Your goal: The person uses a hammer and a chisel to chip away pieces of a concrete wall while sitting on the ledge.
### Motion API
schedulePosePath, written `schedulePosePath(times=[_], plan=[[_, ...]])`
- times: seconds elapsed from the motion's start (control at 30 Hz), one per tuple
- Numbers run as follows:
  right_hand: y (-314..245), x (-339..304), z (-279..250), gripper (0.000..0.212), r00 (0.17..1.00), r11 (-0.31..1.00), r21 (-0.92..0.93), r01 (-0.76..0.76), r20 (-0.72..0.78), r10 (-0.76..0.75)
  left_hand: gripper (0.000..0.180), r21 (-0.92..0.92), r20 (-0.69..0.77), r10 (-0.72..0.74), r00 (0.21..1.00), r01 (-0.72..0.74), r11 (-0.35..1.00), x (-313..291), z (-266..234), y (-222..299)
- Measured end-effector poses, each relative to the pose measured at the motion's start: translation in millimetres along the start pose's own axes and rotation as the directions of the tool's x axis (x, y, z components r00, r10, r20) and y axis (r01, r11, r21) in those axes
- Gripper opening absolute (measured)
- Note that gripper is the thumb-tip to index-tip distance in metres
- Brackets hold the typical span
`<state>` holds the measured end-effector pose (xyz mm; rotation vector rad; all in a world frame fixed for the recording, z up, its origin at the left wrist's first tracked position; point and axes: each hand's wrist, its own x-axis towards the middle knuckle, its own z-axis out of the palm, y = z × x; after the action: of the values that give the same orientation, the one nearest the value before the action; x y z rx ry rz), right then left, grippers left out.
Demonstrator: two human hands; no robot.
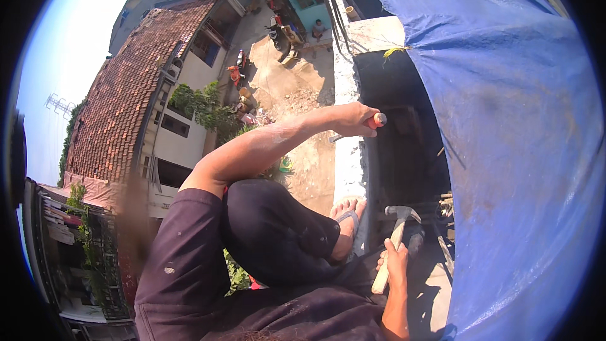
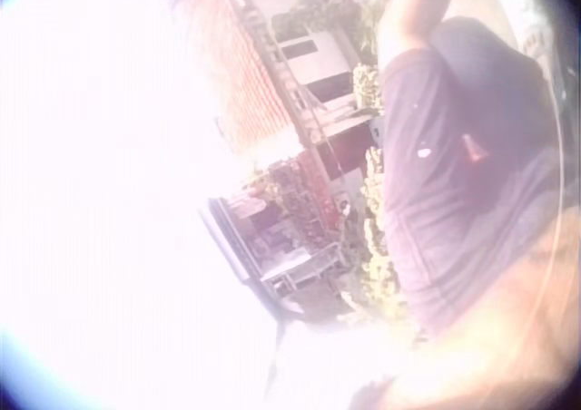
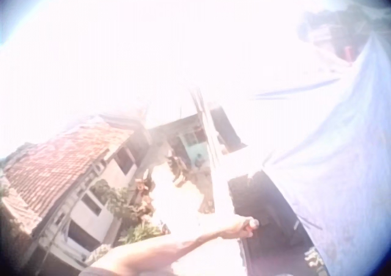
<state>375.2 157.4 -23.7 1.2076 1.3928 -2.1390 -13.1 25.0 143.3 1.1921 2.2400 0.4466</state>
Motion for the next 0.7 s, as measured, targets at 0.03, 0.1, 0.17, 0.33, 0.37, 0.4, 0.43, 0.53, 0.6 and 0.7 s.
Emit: schedulePosePath(times=[0.03,0.1,0.17,0.33,0.37,0.4,0.43,0.53,0.6,0.7], plan=[[0.7,1.5,-1.3,0.024,1.0,1.0,0.016,0.0,0.009,0.0,0.033,0.011,-0.001,0.032,0.999,-0.032,0.999,-1.9,-5.5,2.5],[2.9,3.3,-3.6,0.025,1.0,1.0,0.029,0.005,0.016,-0.006,0.033,0.069,-0.046,0.034,0.998,-0.03,0.997,-3.1,-17.4,7.7],[1.7,3.4,-4.0,0.024,1.0,0.999,0.046,0.006,0.007,-0.006,0.034,0.111,-0.106,0.036,0.994,-0.024,0.994,-5.0,-29.5,15.3],[6.4,9.9,-5.1,0.023,1.0,0.998,0.058,-0.012,0.021,0.011,0.035,0.022,-0.177,0.061,0.982,-0.058,0.998,10.2,-10.3,9.4],[6.5,10.7,-6.9,0.024,1.0,0.998,0.057,-0.015,0.018,0.014,0.034,-0.019,-0.168,0.07,0.983,-0.074,0.997,13.0,1.0,8.1],[7.2,12.6,-8.3,0.024,1.0,0.999,0.044,-0.02,0.019,0.019,0.035,-0.047,-0.142,0.089,0.986,-0.096,0.994,15.5,15.4,2.1],[6.8,13.7,-10.3,0.025,1.0,0.999,0.035,-0.016,0.015,0.015,0.036,-0.075,-0.114,0.115,0.987,-0.124,0.989,19.3,28.0,-0.3],[8.0,13.1,-13.1,0.025,0.999,0.999,0.014,-0.03,-0.023,0.03,0.034,-0.105,-0.005,0.077,0.997,-0.078,0.991,19.2,54.0,7.9],[3.4,11.9,-13.1,0.025,0.999,1.0,0.008,-0.024,-0.035,0.024,0.041,-0.008,0.043,0.094,0.995,-0.093,0.996,24.4,57.8,5.7],[-0.5,6.1,-10.4,0.025,0.999,0.999,0.024,-0.039,-0.035,0.04,0.037,0.002,0.029,0.096,0.995,-0.096,0.995,27.5,47.5,12.6]])
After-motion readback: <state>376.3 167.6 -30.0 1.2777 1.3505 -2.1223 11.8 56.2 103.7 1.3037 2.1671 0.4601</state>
